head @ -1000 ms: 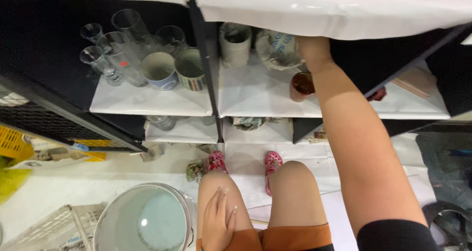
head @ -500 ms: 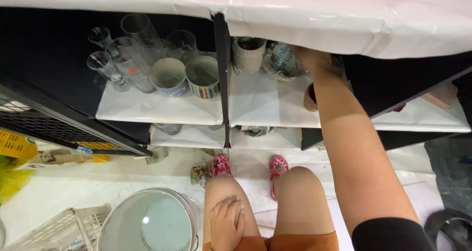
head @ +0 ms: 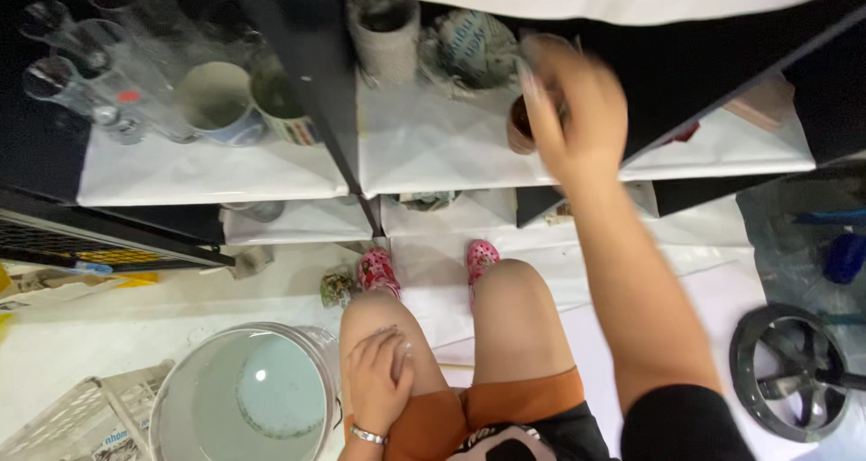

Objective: The person sits on the floor and wraps a small bowl and a glass tumbler with newspaper. They fold the paper around each item, tuck the edges, and place the wrapped items on a nearby shelf.

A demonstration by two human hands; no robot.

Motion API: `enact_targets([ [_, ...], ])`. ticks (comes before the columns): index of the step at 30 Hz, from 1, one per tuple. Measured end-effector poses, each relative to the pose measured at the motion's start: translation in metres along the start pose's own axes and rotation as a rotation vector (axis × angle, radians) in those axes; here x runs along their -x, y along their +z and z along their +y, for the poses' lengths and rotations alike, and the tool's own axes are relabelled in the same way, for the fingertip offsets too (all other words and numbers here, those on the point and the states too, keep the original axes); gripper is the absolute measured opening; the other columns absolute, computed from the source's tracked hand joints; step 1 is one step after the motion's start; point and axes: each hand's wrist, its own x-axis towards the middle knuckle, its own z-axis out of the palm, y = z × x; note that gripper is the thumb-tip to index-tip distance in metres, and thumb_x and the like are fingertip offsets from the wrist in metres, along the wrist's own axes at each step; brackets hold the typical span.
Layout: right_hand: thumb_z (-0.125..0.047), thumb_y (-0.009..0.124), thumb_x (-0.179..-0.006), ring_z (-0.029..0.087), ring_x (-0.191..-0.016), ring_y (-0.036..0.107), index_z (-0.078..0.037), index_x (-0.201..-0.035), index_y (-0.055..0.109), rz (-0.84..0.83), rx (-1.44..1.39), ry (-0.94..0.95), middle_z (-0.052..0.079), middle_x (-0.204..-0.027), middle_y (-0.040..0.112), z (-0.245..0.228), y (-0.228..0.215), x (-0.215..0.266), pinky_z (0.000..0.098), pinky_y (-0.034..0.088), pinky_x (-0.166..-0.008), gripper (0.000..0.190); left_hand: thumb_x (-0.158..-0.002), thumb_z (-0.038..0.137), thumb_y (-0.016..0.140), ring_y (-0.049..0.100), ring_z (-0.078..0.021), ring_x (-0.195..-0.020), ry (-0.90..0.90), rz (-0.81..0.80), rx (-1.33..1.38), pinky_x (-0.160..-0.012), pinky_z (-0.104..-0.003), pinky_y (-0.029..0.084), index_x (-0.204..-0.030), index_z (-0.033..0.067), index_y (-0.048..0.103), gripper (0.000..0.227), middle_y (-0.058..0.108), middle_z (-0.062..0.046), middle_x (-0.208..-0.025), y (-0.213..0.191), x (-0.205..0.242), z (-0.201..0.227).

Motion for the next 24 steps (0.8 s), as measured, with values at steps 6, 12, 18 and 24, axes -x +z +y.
enact_targets([
  [6,-0.020,0.064,-0.089,0.027,-0.085,0.058,-0.001,-0.106,0.057,0.386,-0.165,0.058,0.014,-0.099,0.059,0.027,0.004,0.227,0.0362,0.050,-0.075,0.026,-0.076,0.021,0.071,0.062,-0.0282,-0.114,0.018,-0.005,-0.033,-0.099,-0.041,0.042,-0.102,0.0122,0.075,0.027,0.072,-0.003,-0.118,0.001,-0.004,0.008],
  [12,-0.032,0.074,-0.100,0.017,-0.082,0.059,0.001,-0.115,0.058,0.398,-0.038,1.058,0.010,-0.096,0.064,0.130,0.043,0.290,0.0314,0.050,-0.071,0.039,-0.073,0.021,0.071,0.062,-0.0266,-0.111,0.038,-0.056,-0.068,-0.097,-0.041,0.043,-0.097,0.0148,0.077,0.026,0.073,-0.002,-0.116,0.007,-0.014,0.011],
  [18,-0.040,0.085,-0.080,0.029,-0.081,0.070,-0.001,-0.115,0.056,0.000,-0.013,1.376,0.016,-0.100,0.071,0.211,0.081,0.279,0.0397,0.057,-0.073,0.060,-0.078,0.021,0.070,0.063,-0.0246,-0.110,-0.003,-0.045,-0.112,-0.097,-0.039,0.043,-0.095,0.0143,0.077,0.020,0.074,0.001,-0.115,0.015,-0.017,0.021],
  [24,-0.044,0.080,-0.091,0.034,-0.095,0.072,-0.008,-0.106,0.075,-0.074,0.260,1.233,0.015,-0.101,0.078,0.235,0.101,0.290,0.0430,0.055,-0.085,0.039,-0.079,0.021,0.070,0.063,-0.0247,-0.110,0.009,-0.046,-0.124,-0.097,-0.039,0.044,-0.095,0.0146,0.078,0.020,0.074,0.000,-0.114,0.015,-0.019,0.023],
])
